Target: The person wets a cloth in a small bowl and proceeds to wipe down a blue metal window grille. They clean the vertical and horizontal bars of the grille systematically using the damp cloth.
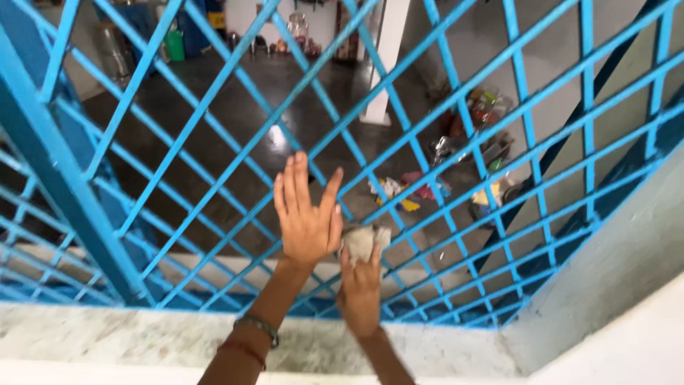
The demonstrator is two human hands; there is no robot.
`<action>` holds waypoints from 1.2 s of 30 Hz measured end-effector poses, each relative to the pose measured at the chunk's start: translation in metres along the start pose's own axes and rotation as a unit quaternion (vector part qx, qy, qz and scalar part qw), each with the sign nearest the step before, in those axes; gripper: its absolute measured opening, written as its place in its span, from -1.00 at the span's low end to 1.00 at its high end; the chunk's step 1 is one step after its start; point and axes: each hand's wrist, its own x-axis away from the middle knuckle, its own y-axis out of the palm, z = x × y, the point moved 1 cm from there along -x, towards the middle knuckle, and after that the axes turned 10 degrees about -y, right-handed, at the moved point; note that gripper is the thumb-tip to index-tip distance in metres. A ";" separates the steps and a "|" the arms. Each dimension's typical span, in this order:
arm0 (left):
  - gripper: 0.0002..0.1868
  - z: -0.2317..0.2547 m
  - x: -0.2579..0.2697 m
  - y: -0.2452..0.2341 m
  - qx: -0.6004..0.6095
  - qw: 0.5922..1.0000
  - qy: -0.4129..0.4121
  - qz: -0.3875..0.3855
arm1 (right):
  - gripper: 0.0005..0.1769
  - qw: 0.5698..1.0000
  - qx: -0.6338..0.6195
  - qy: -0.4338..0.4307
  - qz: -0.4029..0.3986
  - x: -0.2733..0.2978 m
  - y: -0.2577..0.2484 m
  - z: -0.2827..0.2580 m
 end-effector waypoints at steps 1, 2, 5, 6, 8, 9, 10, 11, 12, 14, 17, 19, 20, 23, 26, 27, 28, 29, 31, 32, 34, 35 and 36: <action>-0.42 -0.005 0.002 -0.001 -0.009 1.000 0.001 -0.018 | -0.13 1.000 0.009 -0.011 0.020 0.008 -0.008 -0.002; -0.41 -0.006 0.005 0.000 -0.013 0.999 0.001 -0.031 | -0.15 0.999 0.024 -0.025 0.040 0.006 -0.020 0.005; -0.38 -0.006 0.029 0.003 -0.009 0.997 -0.035 -0.063 | -0.14 0.983 0.082 -0.048 0.159 -0.016 -0.077 0.034; -0.38 -0.006 0.037 0.005 0.002 0.995 0.002 -0.101 | -0.17 0.968 0.099 -0.066 0.221 -0.030 -0.100 0.048; -0.38 -0.004 0.057 0.011 0.027 0.982 0.077 -0.172 | -0.03 0.954 0.095 0.042 0.281 -0.054 -0.142 0.068; -0.39 -0.004 0.064 0.015 -0.005 0.984 0.085 -0.156 | 0.00 0.942 0.088 0.088 0.312 -0.064 -0.155 0.076; -0.40 -0.002 0.072 0.021 -0.037 0.985 0.092 -0.140 | 0.02 0.944 0.090 0.113 0.297 -0.070 -0.155 0.077; -0.40 -0.001 0.078 0.026 -0.070 0.985 0.099 -0.124 | 0.05 0.945 0.092 0.138 0.281 -0.074 -0.150 0.082; -0.41 0.000 0.083 0.030 -0.073 0.988 0.093 -0.100 | 0.08 0.945 0.095 0.162 0.266 -0.075 -0.144 0.090; -0.43 0.000 0.087 0.039 -0.081 0.992 0.081 -0.049 | 0.06 0.960 0.126 0.123 0.216 -0.043 -0.101 0.071; -0.46 -0.003 0.087 0.043 -0.012 0.992 0.077 -0.096 | -0.15 0.972 0.140 0.131 0.136 0.009 -0.024 0.037; -0.45 -0.003 0.088 0.039 0.010 0.992 0.078 -0.099 | -0.11 0.996 0.042 0.074 0.035 0.048 0.003 0.018; -0.45 -0.004 0.087 0.036 0.019 0.992 0.079 -0.100 | -0.13 0.997 0.035 0.073 -0.010 0.061 0.008 0.018; -0.44 -0.004 0.086 0.030 0.028 0.988 0.075 -0.128 | -0.11 0.994 0.013 0.047 -0.096 0.087 0.003 0.012; -0.42 0.000 0.096 0.030 0.068 0.979 0.021 -0.191 | -0.07 0.997 0.043 0.004 -0.056 0.088 -0.039 0.024; -0.42 0.003 0.101 0.032 0.048 0.983 0.041 -0.175 | -0.07 0.996 0.085 0.011 -0.026 0.080 -0.056 0.034; -0.42 0.008 0.108 0.034 0.029 0.985 0.059 -0.160 | -0.07 0.992 0.126 0.018 0.002 0.071 -0.074 0.043; -0.43 0.012 0.115 0.036 0.009 0.986 0.077 -0.146 | -0.04 0.990 0.123 0.041 0.054 0.058 -0.094 0.055; -0.43 0.017 0.130 0.037 -0.022 0.979 0.090 -0.182 | 0.01 0.977 0.120 0.070 0.164 0.028 -0.127 0.079; -0.43 0.017 0.135 0.039 -0.038 0.974 0.097 -0.200 | 0.04 0.965 0.120 0.073 0.223 0.014 -0.136 0.087; -0.45 0.014 0.139 0.050 -0.079 0.980 0.107 -0.149 | 0.02 0.946 0.079 0.159 0.270 -0.002 -0.130 0.096; -0.46 0.012 0.142 0.055 -0.099 0.981 0.111 -0.123 | 0.02 0.933 0.058 0.202 0.292 -0.002 -0.119 0.099; -0.46 0.010 0.146 0.060 -0.102 0.981 0.115 -0.118 | 0.01 0.938 0.053 0.213 0.270 0.003 -0.100 0.096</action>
